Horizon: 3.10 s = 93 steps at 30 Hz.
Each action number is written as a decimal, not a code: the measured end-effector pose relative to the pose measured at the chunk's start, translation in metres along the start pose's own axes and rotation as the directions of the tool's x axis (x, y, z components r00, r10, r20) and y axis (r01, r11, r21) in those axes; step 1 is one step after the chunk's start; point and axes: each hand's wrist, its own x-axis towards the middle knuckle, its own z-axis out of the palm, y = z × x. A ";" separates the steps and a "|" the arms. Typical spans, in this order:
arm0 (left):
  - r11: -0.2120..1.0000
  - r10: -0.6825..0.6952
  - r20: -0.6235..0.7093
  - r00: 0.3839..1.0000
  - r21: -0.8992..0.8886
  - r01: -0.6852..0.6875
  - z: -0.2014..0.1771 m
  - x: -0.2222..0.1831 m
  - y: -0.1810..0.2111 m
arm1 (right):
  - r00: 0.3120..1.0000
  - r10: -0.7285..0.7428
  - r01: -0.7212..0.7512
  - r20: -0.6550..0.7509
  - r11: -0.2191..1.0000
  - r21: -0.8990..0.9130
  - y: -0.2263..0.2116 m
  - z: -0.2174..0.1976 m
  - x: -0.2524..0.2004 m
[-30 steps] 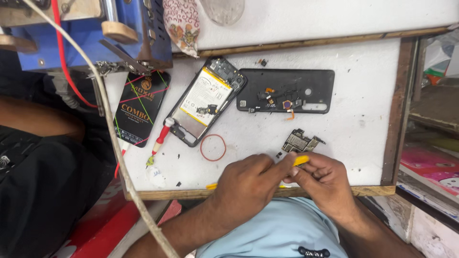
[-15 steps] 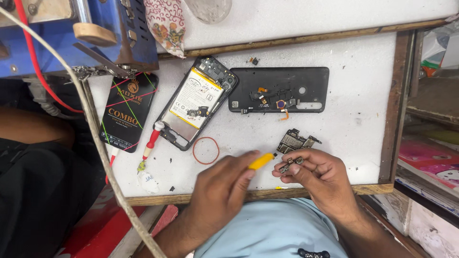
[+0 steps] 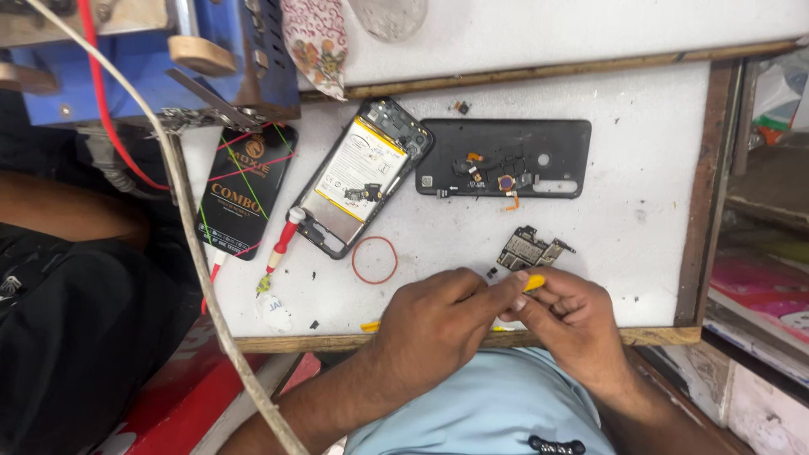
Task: The person disassembles a smartphone, removes the motherboard, cleans it with a brush, and wipes the phone frame with a cloth. The person handles the motherboard, phone frame, and cleaning tools on a workbench.
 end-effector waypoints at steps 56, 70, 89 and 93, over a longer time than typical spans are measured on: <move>0.826 -0.356 -0.177 0.918 -0.519 0.220 -0.013 -0.019 -0.008 | 0.994 0.003 0.007 0.110 0.996 -0.090 -0.058 0.022 0.032; 0.874 -0.198 -0.155 0.968 -0.475 0.102 -0.014 -0.007 0.017 | 0.997 0.051 -0.070 0.056 0.900 0.429 -0.024 0.007 0.017; 0.992 -0.007 -0.014 1.000 0.129 0.009 -0.011 -0.022 -0.003 | 0.999 0.002 -0.011 0.050 0.984 0.176 -0.010 0.012 0.018; 0.995 -0.016 -0.028 0.999 0.095 0.019 -0.003 -0.020 -0.004 | 0.994 0.009 -0.018 0.111 0.997 0.080 -0.007 0.011 0.019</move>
